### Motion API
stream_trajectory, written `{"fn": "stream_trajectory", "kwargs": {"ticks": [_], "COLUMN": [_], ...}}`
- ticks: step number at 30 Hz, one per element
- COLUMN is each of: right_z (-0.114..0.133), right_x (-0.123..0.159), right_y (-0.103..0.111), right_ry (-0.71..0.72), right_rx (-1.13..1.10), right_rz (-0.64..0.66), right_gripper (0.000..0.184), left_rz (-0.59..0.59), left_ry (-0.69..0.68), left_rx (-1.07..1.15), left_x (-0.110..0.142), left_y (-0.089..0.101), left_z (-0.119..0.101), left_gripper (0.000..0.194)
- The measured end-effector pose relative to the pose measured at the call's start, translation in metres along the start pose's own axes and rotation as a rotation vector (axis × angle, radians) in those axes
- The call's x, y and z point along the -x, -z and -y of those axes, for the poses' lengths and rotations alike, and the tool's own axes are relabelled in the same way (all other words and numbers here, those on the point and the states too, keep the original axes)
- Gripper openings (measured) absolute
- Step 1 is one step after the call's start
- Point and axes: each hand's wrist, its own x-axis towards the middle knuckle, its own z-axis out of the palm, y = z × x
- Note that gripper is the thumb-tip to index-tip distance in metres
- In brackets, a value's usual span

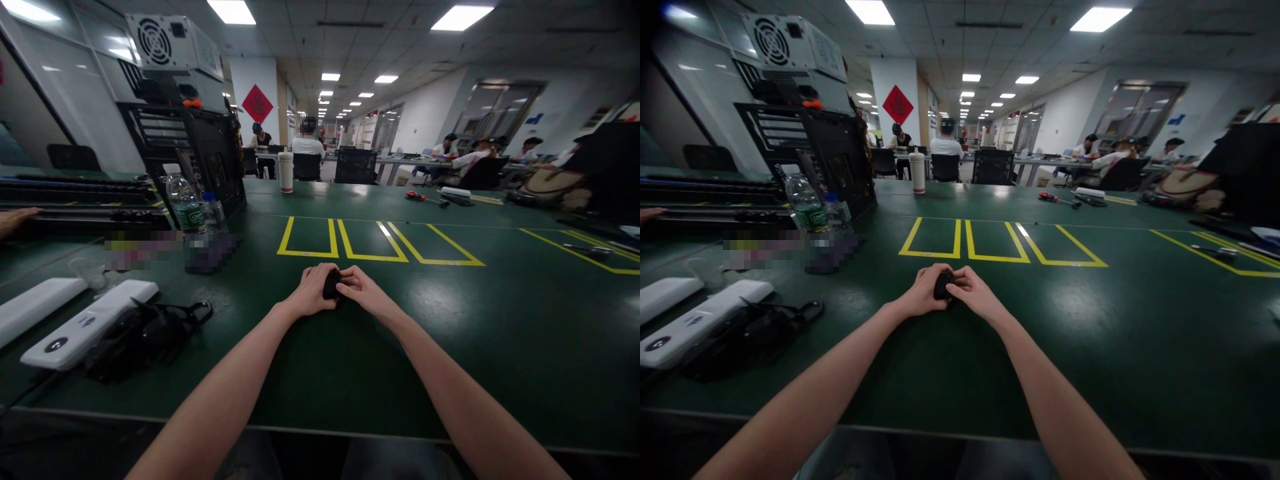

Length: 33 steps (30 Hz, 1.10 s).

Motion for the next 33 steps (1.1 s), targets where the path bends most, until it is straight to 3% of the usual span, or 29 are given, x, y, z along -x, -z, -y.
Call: {"fn": "stream_trajectory", "kwargs": {"ticks": [4,16,25,33], "right_z": [-0.006,-0.006,-0.013,-0.001], "right_x": [-0.004,-0.002,-0.009,0.000], "right_y": [-0.002,0.001,-0.001,0.002], "right_ry": [0.014,0.000,-0.042,0.004], "right_rx": [0.055,0.004,-0.033,-0.045], "right_rz": [-0.095,0.011,-0.085,0.037], "right_gripper": [0.020,0.025,0.025,0.025], "left_rz": [0.002,-0.002,0.007,0.013], "left_ry": [-0.009,0.008,0.006,0.037], "left_rx": [0.014,0.007,0.020,0.013], "left_x": [0.000,-0.001,0.000,0.000], "left_y": [0.001,-0.002,0.002,0.001], "left_z": [0.000,0.002,-0.002,-0.001], "left_gripper": [0.063,0.062,0.060,0.061]}}
